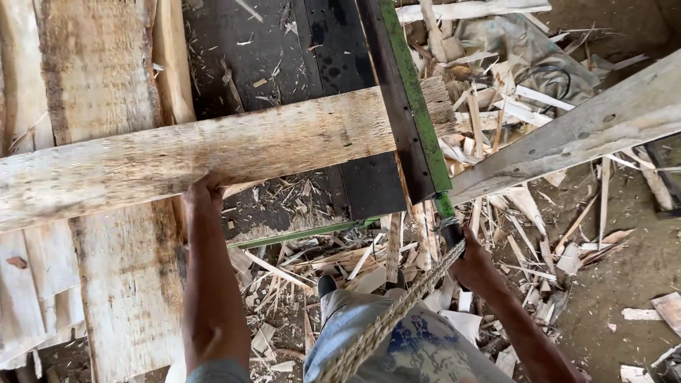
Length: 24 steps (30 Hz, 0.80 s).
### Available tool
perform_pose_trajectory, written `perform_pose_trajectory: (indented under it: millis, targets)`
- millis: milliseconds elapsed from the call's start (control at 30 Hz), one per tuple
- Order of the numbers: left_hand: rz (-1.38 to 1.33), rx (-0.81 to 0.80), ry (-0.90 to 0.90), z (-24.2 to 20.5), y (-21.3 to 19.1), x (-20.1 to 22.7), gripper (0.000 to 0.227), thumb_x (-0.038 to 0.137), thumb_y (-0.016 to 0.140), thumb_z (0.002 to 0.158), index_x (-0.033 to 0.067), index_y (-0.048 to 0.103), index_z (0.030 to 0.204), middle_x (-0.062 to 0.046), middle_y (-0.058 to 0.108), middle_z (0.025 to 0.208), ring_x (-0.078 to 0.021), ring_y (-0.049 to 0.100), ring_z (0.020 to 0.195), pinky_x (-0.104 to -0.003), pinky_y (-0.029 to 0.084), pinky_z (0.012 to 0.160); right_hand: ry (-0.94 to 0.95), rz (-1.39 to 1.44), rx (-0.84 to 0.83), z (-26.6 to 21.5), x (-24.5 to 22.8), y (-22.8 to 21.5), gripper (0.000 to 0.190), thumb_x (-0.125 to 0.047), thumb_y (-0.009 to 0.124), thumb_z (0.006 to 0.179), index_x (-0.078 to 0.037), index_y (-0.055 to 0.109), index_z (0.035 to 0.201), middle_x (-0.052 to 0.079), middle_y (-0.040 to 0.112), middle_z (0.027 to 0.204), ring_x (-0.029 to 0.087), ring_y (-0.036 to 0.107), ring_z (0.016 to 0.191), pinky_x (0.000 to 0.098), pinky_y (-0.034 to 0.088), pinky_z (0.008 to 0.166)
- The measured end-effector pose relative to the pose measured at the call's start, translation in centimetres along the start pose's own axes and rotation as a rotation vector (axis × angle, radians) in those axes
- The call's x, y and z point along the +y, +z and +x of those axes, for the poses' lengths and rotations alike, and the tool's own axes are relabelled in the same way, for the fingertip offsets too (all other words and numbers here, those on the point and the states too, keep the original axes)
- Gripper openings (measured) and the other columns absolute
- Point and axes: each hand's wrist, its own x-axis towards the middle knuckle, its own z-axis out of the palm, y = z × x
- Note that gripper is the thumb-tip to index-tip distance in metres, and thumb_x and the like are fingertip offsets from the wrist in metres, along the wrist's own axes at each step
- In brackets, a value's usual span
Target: Trimming thin strips of wood or bark using a manual guillotine-style lever cutter.
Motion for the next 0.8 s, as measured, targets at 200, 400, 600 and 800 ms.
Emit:
perform_pose_trajectory:
  millis: [200, 400, 600, 800]
  targets:
    - [-0.035, -0.043, -0.049, 2.1, -0.4, -0.3, 0.009, -0.003, 0.074, 0.09, -0.004, 0.069, 0.097, -0.017, 0.076, 0.094, -0.0311, 0.077, 0.081, -0.046, 0.067, 0.071, -0.116, -0.091, -0.017, -6.1, -6.9, -6.7, 0.054, -0.011, 0.066, 0.096, -0.015, 0.043, 0.145, 0.025, 0.069, 0.085, 0.025, 0.062, 0.051, 0.0347, 0.053, 0.037]
    - [-0.048, 0.102, -0.016, -0.6, 1.9, 0.7, 0.015, -0.007, 0.072, 0.088, -0.0091, 0.066, 0.101, -0.02, 0.077, 0.094, -0.0297, 0.077, 0.078, -0.039, 0.066, 0.062, 0.002, 0.265, 0.022, 0.6, -0.8, -0.6, 0.053, -0.012, 0.055, 0.096, -0.009, 0.041, 0.147, 0.027, 0.067, 0.107, 0.025, 0.067, 0.061, 0.0348, 0.061, 0.042]
    - [0.145, 0.14, 0.006, 0.8, 0.5, -0.5, 0.018, 0.001, 0.077, 0.091, -0.0068, 0.067, 0.104, -0.016, 0.075, 0.089, -0.0226, 0.068, 0.066, -0.032, 0.051, 0.049, -0.282, -0.092, 0.191, 12.7, 14.0, 9.0, 0.052, 0.0, 0.069, 0.086, 0.0, 0.049, 0.134, 0.023, 0.073, 0.096, 0.023, 0.071, 0.068, 0.0319, 0.06, 0.049]
    - [-0.082, -0.056, -0.057, 1.0, 0.6, -0.8, 0.015, 0.008, 0.072, 0.093, 0.002, 0.069, 0.107, -0.011, 0.072, 0.093, -0.022, 0.069, 0.072, -0.033, 0.056, 0.058, -0.094, 0.041, 0.107, 2.5, 2.5, 1.5, 0.052, -0.011, 0.066, 0.091, -0.009, 0.051, 0.14, 0.012, 0.073, 0.077, 0.022, 0.065, 0.051, 0.0369, 0.052, 0.04]
